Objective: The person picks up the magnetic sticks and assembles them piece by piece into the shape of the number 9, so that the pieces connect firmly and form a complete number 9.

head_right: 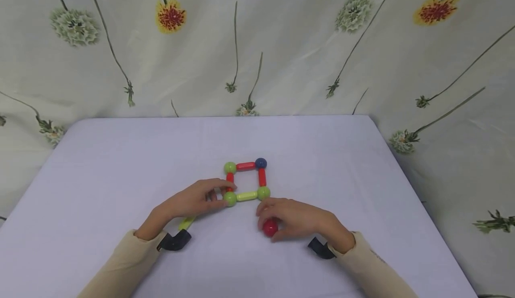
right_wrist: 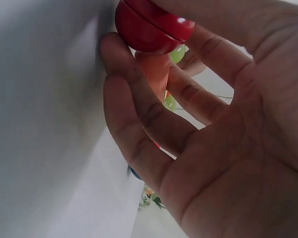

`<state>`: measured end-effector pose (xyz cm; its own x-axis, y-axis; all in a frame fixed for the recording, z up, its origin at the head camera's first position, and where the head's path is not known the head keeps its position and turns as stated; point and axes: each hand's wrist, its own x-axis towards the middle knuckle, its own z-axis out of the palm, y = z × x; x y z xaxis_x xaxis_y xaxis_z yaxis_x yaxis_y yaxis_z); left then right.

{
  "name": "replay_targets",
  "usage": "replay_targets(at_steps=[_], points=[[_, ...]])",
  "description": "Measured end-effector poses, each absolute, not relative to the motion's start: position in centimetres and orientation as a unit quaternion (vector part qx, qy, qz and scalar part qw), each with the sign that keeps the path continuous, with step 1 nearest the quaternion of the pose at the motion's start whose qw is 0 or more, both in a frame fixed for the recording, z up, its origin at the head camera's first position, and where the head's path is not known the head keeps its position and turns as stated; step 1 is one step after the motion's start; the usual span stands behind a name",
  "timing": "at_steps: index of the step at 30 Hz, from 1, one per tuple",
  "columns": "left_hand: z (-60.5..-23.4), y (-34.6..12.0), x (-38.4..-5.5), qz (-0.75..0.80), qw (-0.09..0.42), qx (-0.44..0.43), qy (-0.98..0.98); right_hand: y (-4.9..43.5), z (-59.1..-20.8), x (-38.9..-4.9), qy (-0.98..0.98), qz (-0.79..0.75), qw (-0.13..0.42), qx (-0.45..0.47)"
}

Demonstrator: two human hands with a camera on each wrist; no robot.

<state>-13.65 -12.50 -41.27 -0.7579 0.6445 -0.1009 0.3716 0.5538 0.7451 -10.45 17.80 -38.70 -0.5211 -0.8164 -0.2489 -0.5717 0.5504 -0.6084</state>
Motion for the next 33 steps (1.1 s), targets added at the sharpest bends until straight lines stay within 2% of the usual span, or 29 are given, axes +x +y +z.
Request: replay_targets(at_steps=[4,11,24,33], points=[[-41.2,-12.5,-13.7,0.367,0.182,0.294,0.864,17.7,-38.7,-10.5,0.845,-0.229,0.263,-0.406],[-41.4,-12.5,-13.7,0.36,0.178,0.29,0.869,17.7,-39.0,-10.5,0.844,-0.249,0.23,-0.416],[-41.3,-12.6,-13.8,0.351,0.173,0.285,0.875,17.7,-38.8,-10.9,0.842,-0.274,0.235,-0.4],[-40.9,-12.6,-13.7,0.349,0.175,0.289,0.874,18.2,-39.0,-12.0,0.865,-0.322,0.153,-0.353]])
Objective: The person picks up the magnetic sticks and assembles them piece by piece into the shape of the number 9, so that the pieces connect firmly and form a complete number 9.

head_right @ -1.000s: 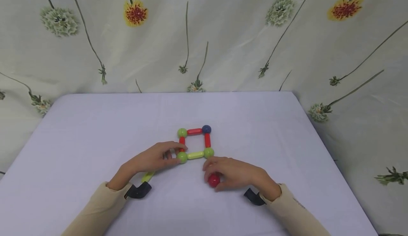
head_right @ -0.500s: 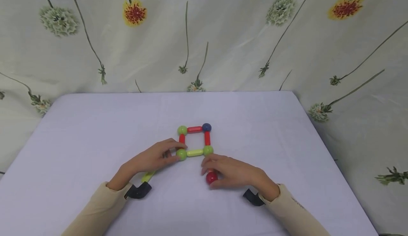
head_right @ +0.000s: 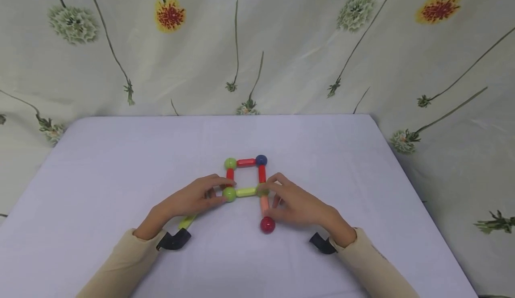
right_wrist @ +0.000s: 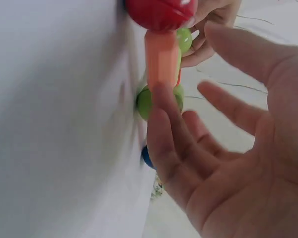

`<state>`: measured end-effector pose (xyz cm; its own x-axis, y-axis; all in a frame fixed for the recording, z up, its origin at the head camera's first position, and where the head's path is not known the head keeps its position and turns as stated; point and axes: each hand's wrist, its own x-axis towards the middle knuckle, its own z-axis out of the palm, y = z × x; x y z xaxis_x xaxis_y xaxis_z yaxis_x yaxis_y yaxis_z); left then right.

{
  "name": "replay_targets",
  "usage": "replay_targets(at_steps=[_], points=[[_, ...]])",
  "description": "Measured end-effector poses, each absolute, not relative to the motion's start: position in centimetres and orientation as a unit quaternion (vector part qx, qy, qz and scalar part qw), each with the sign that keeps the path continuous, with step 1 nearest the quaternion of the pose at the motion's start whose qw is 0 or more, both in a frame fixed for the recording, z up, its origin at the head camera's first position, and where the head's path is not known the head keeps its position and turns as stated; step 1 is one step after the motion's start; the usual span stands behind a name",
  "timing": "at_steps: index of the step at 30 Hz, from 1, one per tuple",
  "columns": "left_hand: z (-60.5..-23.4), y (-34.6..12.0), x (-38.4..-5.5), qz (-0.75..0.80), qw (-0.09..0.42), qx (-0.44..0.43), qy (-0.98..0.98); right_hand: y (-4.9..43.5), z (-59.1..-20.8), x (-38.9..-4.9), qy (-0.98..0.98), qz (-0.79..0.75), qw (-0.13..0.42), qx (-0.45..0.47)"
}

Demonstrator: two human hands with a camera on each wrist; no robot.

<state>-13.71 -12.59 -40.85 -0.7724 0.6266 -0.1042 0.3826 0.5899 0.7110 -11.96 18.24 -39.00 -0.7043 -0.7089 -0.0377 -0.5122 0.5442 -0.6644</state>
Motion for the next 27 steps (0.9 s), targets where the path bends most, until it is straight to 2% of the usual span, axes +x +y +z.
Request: replay_targets(at_steps=[5,12,27], points=[[-40.9,-12.6,-13.7,0.349,0.174,0.29,0.874,17.8,-39.6,-13.4,0.882,-0.323,0.148,-0.309],[-40.9,-12.7,-13.6,0.346,0.168,0.297,0.874,17.2,-40.2,-15.1,0.88,-0.328,0.141,-0.312],[-40.8,-12.8,-13.7,0.337,0.165,0.288,0.881,17.2,-40.5,-15.5,0.88,-0.332,0.149,-0.305]])
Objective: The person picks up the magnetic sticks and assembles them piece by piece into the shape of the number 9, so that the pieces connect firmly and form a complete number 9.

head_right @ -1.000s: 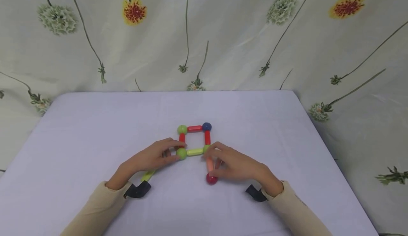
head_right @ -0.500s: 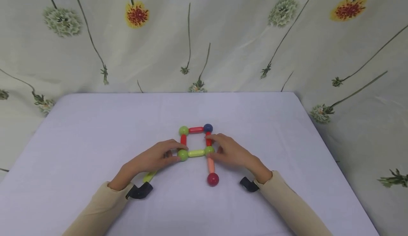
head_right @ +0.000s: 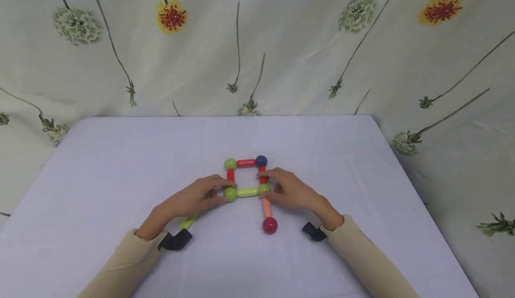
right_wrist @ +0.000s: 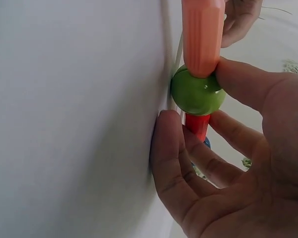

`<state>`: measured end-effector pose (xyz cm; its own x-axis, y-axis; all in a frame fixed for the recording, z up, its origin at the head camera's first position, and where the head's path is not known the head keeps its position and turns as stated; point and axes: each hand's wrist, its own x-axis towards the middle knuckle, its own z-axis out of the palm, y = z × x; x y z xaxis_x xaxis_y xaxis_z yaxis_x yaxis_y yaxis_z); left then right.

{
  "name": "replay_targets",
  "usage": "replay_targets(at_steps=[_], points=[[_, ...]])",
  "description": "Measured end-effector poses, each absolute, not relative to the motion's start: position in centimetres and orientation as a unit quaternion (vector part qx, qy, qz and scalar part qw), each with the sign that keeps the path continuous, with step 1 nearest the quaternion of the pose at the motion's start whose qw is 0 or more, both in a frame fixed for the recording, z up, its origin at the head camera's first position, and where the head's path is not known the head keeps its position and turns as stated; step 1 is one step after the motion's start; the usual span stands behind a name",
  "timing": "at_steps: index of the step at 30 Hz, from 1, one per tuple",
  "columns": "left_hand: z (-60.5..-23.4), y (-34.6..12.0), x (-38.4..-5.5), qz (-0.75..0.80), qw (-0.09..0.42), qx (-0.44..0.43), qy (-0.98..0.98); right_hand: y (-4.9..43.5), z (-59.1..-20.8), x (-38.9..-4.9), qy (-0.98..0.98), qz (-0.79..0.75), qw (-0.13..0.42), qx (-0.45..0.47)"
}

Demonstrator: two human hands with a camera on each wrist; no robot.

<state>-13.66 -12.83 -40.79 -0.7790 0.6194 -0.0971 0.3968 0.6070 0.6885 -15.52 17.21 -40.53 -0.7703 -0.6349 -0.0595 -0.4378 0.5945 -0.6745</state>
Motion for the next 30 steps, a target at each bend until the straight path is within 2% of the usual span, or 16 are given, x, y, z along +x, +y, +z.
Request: replay_targets(at_steps=[10,25,30], points=[[-38.7,-14.7,-12.3,0.328,0.168,0.25,0.895,17.1,-40.4,-15.3,0.884,-0.332,0.15,-0.292],[-38.6,-17.8,-7.7,0.272,0.148,0.193,0.931,17.1,-40.3,-15.5,0.885,-0.326,0.156,-0.292],[-39.3,-18.1,-7.3,0.278,0.141,0.218,0.925,16.9,-40.3,-15.7,0.885,-0.325,0.16,-0.292]])
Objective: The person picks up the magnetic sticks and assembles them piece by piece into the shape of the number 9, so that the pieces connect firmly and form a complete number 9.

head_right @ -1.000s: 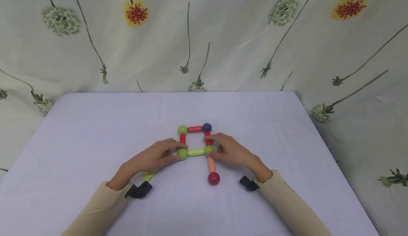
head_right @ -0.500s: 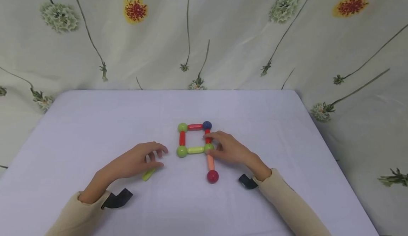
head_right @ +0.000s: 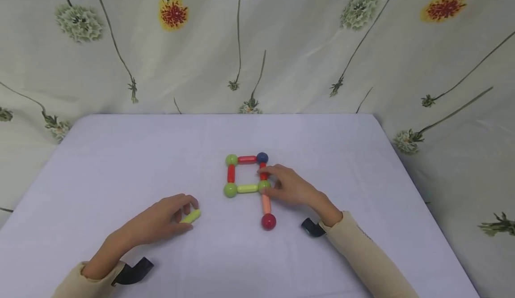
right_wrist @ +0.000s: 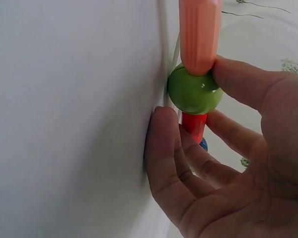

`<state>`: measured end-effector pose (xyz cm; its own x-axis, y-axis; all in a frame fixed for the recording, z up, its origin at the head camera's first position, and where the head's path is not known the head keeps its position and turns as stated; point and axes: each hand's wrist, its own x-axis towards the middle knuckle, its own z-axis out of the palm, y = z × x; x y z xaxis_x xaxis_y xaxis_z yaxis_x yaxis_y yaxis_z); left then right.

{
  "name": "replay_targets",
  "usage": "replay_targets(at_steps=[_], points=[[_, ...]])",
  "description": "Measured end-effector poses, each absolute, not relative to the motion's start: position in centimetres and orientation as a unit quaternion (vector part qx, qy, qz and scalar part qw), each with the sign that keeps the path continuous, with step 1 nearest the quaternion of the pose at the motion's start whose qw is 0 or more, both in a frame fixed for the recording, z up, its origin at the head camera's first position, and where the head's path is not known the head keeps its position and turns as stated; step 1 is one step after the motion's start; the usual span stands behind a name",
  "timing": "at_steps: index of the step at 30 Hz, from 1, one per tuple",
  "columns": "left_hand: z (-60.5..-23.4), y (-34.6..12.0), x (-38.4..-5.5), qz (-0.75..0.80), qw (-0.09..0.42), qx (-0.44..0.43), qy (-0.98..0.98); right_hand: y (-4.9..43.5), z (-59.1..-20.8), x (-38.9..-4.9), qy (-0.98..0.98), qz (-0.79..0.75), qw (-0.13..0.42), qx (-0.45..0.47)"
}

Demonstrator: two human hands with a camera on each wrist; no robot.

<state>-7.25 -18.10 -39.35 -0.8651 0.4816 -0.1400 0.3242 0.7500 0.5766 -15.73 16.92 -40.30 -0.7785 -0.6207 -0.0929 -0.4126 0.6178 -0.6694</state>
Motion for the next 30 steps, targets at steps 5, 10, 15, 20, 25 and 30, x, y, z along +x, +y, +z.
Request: replay_targets(at_steps=[5,10,15,20,25,30], points=[[-39.7,-18.0,-7.4,0.276,0.125,0.245,0.921,16.9,-40.3,-15.9,0.885,-0.326,0.161,-0.291],[-39.9,-17.2,-7.6,0.276,0.121,0.259,0.918,16.8,-40.4,-15.9,0.885,-0.326,0.156,-0.292],[-40.4,-15.8,-7.7,0.272,0.126,0.277,0.913,16.7,-40.4,-16.1,0.885,-0.327,0.154,-0.295],[-40.1,-13.7,-7.6,0.264,0.132,0.289,0.911,16.7,-40.4,-16.3,0.887,-0.321,0.157,-0.291],[-39.5,-11.5,-7.6,0.268,0.14,0.31,0.902,16.6,-40.1,-16.3,0.888,-0.323,0.158,-0.285],[-39.6,-9.8,-7.9,0.268,0.145,0.327,0.894,16.6,-40.2,-16.3,0.886,-0.329,0.158,-0.285]])
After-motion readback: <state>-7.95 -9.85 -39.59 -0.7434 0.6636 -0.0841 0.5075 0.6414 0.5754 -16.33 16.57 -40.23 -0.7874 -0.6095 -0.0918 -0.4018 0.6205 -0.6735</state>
